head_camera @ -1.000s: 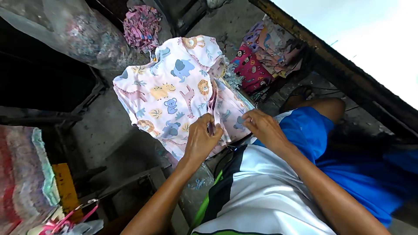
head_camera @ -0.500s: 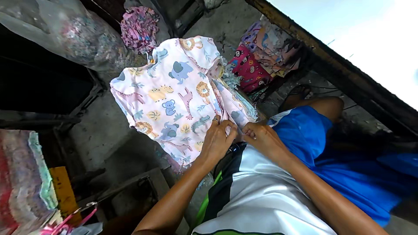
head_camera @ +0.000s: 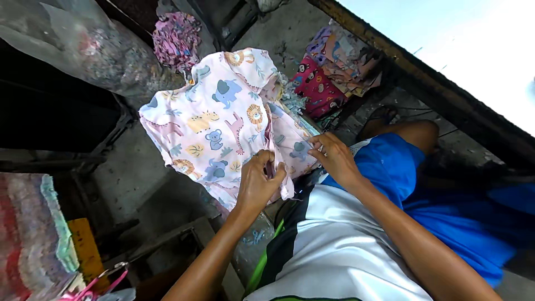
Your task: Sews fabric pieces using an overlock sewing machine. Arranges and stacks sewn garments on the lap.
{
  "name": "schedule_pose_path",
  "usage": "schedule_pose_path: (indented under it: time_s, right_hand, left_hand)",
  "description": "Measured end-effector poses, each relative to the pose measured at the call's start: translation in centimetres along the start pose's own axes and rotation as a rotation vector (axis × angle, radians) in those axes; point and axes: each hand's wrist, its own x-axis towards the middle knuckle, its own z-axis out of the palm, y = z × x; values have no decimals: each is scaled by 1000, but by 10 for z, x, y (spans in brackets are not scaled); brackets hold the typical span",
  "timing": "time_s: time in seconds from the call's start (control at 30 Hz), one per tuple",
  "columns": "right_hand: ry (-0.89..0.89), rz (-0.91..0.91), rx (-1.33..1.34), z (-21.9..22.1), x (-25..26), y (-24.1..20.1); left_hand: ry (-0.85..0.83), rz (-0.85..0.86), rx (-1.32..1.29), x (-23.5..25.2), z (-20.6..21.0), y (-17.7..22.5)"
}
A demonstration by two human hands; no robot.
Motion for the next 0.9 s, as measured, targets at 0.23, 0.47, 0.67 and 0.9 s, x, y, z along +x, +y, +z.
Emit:
schedule_pose_path:
  time_s: [0.23,0.47,0.67,0.9]
  right_hand:
    - [-71,65,-18,-1,-9,-3]
    - [-67,22,14,-9,-28,-20]
    - [39,-94,-142,-1,-22,-3]
    - [39,-183,-192,0,-29,-11]
  left_hand:
    - [-146,127,127,4,19,-5]
    - [-129,63,115,15,37,-7]
    - [-122,106,130,14,35,-12]
    - [-143,112,147,15,36,-13]
